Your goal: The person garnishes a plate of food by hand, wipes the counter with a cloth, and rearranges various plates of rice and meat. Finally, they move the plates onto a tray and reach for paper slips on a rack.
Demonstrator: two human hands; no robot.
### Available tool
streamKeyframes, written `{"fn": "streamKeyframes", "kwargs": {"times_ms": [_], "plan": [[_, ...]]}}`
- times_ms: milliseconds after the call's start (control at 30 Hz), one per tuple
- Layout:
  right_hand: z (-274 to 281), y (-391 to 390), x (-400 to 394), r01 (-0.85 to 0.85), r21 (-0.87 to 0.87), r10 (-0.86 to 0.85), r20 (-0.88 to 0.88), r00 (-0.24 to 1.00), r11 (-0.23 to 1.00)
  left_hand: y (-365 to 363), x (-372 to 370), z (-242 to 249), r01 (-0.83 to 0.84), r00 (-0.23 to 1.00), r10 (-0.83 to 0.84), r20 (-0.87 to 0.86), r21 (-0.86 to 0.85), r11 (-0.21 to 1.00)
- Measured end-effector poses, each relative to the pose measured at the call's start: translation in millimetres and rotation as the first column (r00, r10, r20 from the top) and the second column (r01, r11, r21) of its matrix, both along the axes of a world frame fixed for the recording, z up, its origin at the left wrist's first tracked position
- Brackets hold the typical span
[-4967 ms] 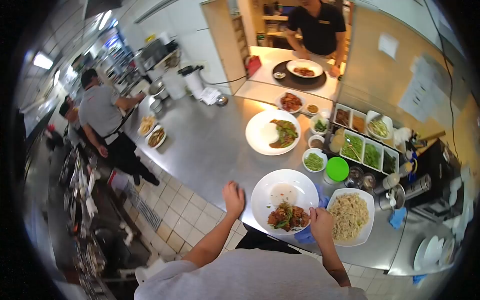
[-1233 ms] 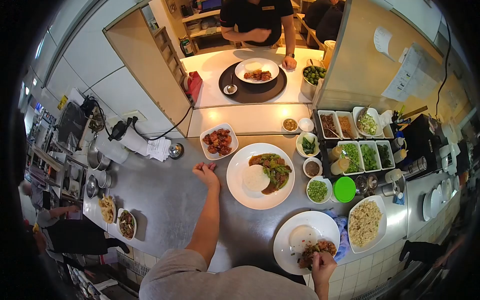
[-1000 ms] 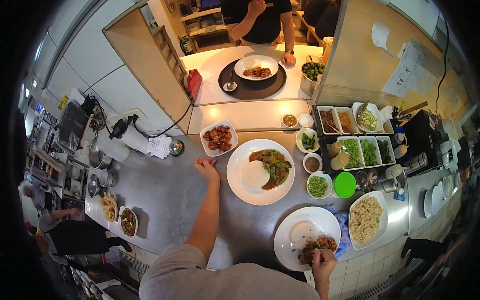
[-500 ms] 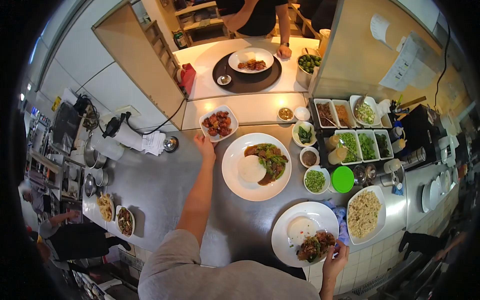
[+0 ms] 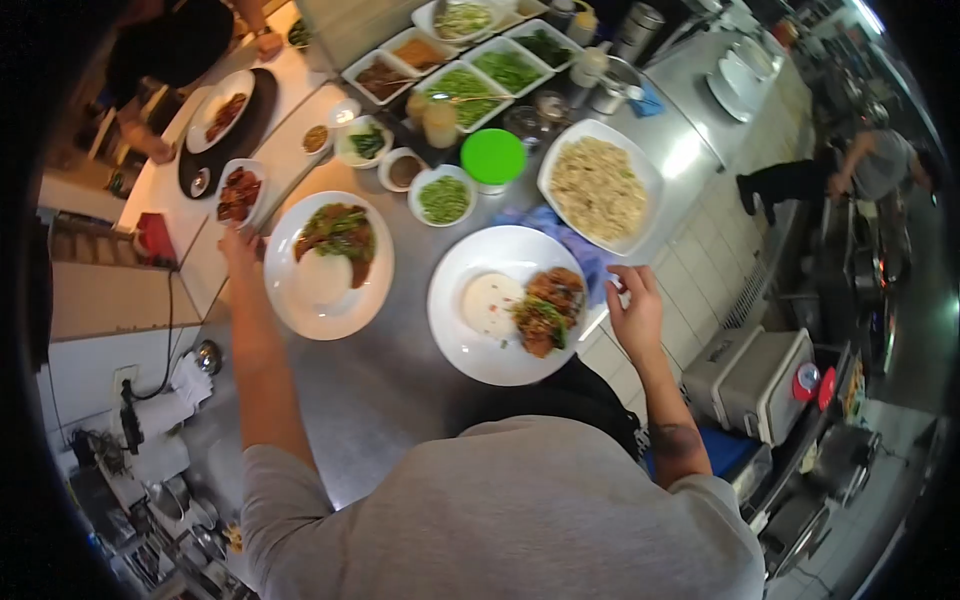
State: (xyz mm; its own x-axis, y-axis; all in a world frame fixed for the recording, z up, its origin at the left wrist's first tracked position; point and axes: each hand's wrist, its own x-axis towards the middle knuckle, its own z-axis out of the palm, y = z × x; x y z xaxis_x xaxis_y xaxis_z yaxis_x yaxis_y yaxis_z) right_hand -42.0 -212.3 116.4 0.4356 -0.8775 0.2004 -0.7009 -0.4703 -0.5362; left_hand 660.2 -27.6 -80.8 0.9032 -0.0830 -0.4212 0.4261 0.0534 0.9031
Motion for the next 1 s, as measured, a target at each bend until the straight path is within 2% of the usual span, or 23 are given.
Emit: {"fn": "streamKeyframes", "kwargs": {"times_ms": [33,100,133,200,267,333,400,500,600,733,800,900,1000], "plan": [[-2,-5,-7,-0.005,0.015,0.005,0.011,1.000,1.000,-5,-27,35,-0.043,0.997,0.045,-0.069,0.037,0.998],[-8,-15,-12,-0.087,0.064,0.086,0.013,0.996,0.994,-3,-75,78,-0.066,0.997,0.052,0.054,0.292,0.954],[-12,-21,-14,-0.155,0.102,0.156,0.002,0.988,0.983,6,-90,88,-0.098,0.991,0.052,0.122,0.414,0.905],[-17,-26,-11,-0.266,0.158,0.276,-0.046,0.960,0.951,35,-119,84,-0.151,0.917,-0.076,0.393,0.515,0.844],[-22,-29,-4,-0.349,0.189,0.375,-0.120,0.919,0.918,68,-153,79,-0.183,0.788,-0.182,0.588,0.506,0.843],[-33,-33,-2,-0.391,0.206,0.425,-0.164,0.890,0.897,93,-210,77,-0.153,0.648,-0.216,0.730,0.403,0.902],[-47,-40,-2,-0.428,0.174,0.454,-0.160,0.876,0.887,108,-272,93,-0.150,0.711,-0.248,0.658,0.487,0.860],[-62,-48,-5,-0.447,0.153,0.451,0.013,0.892,0.881,109,-363,103,-0.187,0.760,-0.131,0.636,0.407,0.894],[-64,-51,-9,-0.427,0.098,0.397,0.232,0.888,0.899,86,-458,126,-0.173,0.831,-0.137,0.540,0.483,0.858],[-65,-47,-26,-0.597,0.119,0.531,0.345,0.774,0.793,47,-559,115,-0.206,0.869,-0.044,0.492,0.443,0.873],[-74,-49,-32,-0.657,0.201,0.552,0.398,0.733,0.727,26,-598,114,-0.188,0.895,-0.045,0.444,0.467,0.864],[-79,-54,-35,-0.747,0.255,0.632,0.408,0.659,0.614,4,-639,113,-0.182,0.913,-0.036,0.407,0.485,0.856],[-80,-58,-38,-0.823,0.211,0.698,0.445,0.561,0.527,-7,-663,112,-0.198,0.908,-0.025,0.419,0.481,0.854]]}}
